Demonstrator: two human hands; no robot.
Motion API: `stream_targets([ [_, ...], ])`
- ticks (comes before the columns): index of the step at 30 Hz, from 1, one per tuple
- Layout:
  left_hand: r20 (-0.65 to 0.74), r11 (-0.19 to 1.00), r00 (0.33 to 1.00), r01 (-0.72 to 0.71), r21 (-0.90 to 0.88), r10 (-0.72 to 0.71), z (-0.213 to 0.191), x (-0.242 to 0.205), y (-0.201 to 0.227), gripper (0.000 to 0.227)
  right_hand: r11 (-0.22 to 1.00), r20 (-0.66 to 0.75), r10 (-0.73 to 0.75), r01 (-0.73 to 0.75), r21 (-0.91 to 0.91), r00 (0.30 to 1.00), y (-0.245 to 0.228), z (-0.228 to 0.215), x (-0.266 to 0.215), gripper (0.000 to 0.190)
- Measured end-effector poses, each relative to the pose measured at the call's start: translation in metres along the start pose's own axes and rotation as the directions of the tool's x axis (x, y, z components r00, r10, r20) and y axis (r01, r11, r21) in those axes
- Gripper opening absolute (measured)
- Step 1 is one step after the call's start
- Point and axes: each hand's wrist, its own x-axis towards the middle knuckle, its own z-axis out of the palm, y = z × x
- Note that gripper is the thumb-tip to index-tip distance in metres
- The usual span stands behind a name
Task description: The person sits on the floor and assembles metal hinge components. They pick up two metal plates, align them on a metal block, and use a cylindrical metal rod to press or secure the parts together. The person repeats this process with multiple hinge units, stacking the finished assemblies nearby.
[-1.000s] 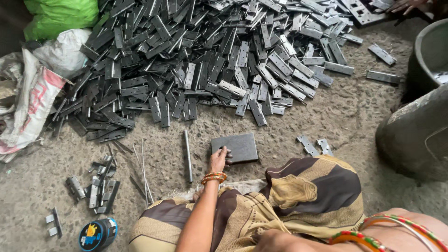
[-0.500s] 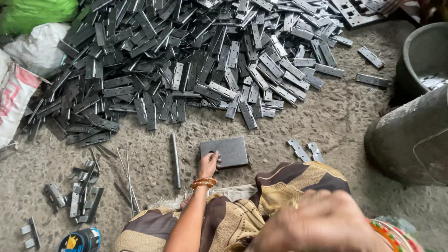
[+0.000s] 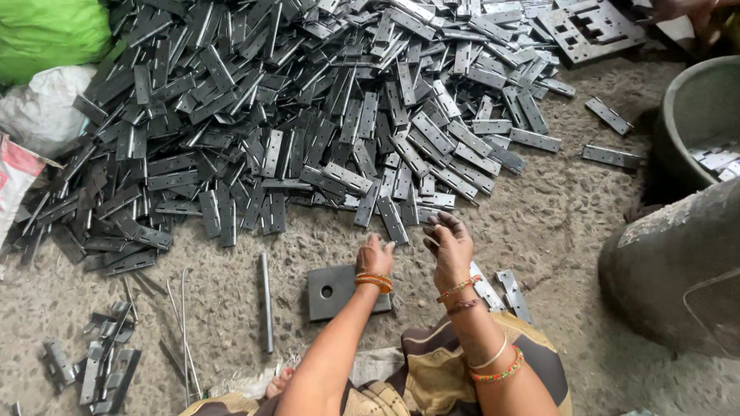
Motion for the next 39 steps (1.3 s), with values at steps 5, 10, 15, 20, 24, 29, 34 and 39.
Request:
stream_targets([
  [5, -0.148, 0.968, 0.959, 0.248, 0.032, -0.241, 0.019, 0.015, 0.067, 0.076, 1.0, 0.025, -0.024, 0.024, 0.009, 0.999, 0.005, 0.01, 0.013, 0.03],
  [10, -0.208, 0.89, 0.879, 0.451, 0.069, -0.429, 0.035, 0.032, 0.082, 0.049, 0.994, 0.016, -0.078, 0.077, 0.08, 0.997, -0.008, 0.016, 0.013, 0.029],
  [15, -0.011, 0.889, 0.889, 0.459, 0.012, -0.459, 0.059, 0.043, 0.036, 0.022, 0.994, -0.008, -0.093, 0.093, 0.062, 0.996, -0.002, 0.012, 0.019, 0.029],
  [20, 0.535, 0.483, 0.749, 0.662, -0.573, -0.391, 0.035, 0.058, -0.018, 0.02, 0.995, 0.077, -0.099, 0.1, -0.005, 0.992, 0.036, 0.015, 0.022, 0.031],
  [24, 0.399, 0.348, 0.868, 0.486, -0.802, -0.294, -0.056, 0.04, -0.009, 0.018, 0.954, 0.114, 0.063, -0.026, -0.298, 0.991, 0.071, 0.023, 0.012, 0.041],
  [29, -0.334, 0.832, 0.942, -0.213, -0.511, 0.036, -0.194, -0.002, 0.053, 0.02, 0.762, 0.277, 0.088, 0.114, -0.637, 0.957, 0.103, 0.019, 0.006, 0.045],
  [34, -0.601, 0.912, 0.782, -0.351, -0.211, 0.162, -0.211, -0.032, 0.04, 0.047, 0.479, 0.393, 0.282, 0.227, -0.848, 0.875, 0.137, 0.008, -0.005, 0.049],
  [39, 0.093, 0.951, 0.987, 0.1, 0.293, -0.132, -0.139, -0.076, -0.06, 0.037, 0.387, 0.361, 0.395, 0.204, -0.899, 0.845, 0.138, 0.008, -0.004, 0.052],
])
